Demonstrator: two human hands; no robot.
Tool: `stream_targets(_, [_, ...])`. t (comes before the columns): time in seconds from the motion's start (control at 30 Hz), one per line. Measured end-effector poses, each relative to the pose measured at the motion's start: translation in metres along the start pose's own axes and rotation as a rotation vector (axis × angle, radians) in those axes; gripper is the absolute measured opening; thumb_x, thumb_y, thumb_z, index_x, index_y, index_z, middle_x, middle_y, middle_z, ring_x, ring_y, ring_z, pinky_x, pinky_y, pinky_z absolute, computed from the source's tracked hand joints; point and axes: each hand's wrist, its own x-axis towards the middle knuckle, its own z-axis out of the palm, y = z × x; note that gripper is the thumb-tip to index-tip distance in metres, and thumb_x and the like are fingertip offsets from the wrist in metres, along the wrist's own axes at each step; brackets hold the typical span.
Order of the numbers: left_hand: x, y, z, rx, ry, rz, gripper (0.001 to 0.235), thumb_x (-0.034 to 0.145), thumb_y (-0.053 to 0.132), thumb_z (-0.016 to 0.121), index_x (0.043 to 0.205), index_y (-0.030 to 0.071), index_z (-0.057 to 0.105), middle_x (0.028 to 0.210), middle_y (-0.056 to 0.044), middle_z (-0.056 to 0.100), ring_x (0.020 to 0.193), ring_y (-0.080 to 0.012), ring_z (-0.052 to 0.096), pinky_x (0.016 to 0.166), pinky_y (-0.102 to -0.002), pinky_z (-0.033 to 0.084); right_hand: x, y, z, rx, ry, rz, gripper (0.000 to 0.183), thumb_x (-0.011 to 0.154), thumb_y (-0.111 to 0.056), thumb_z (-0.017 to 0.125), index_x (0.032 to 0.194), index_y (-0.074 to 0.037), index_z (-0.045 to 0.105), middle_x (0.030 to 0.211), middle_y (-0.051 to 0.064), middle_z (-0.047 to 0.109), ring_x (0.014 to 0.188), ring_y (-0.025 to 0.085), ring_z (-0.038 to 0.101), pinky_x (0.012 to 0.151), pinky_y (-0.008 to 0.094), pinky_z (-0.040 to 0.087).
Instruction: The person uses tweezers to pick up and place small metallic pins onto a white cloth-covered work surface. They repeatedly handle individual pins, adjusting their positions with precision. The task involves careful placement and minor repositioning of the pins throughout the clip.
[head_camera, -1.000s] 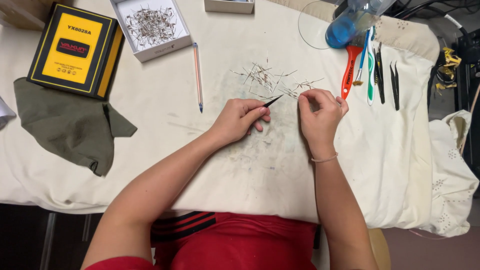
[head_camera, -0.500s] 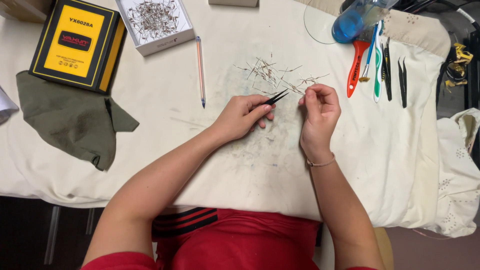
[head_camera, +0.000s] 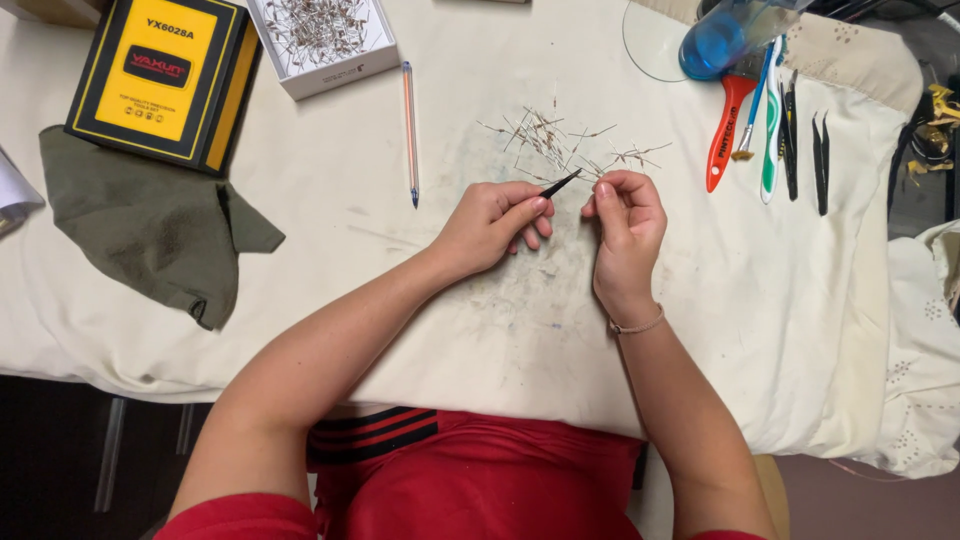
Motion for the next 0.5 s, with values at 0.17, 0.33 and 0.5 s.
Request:
stream_targets(0.17, [0.000,-0.002,0.001,0.015,0.005,-0.001,0.024,0.106,0.014,0.052,0.106,0.001,0.071,0.079,-0.012,0.076,0.066,-0.0151,0.074,0.045,-0.021,0.056,-0.002,-0.010,0.001,-0.101,-0.083,-0.036,0.006,0.101,-0.003,0.065,0.104,0.001,0.064,0.086,0.010,0.063,0.070,0.012,0.062,0.073,0.025,0.053])
stream_targets(0.33, [0.003,-0.006,-0.001,0.029,-0.004,0.001,0.024,0.106,0.014,0.052,0.106,0.001,0.071,0.078,-0.012,0.075,0.065,-0.0145,0.074,0.045,-0.021,0.055,-0.003,-0.010,0.002,-0.196,-0.123,-0.115,0.007,0.096,0.002,0.071,0.102,0.004,0.069,0.081,0.013,0.068,0.064,0.012,0.063,0.069,0.027,0.055])
stream_targets(0.5, [0.003,-0.003,-0.002,0.049,-0.027,-0.010,0.024,0.105,0.014,0.052,0.109,0.000,0.070,0.079,-0.013,0.076,0.063,-0.0146,0.073,0.045,-0.021,0.055,-0.001,-0.011,0.000,-0.261,-0.100,-0.190,0.006,0.098,0.005,0.069,0.103,0.004,0.071,0.085,0.011,0.067,0.066,0.010,0.061,0.070,0.027,0.053])
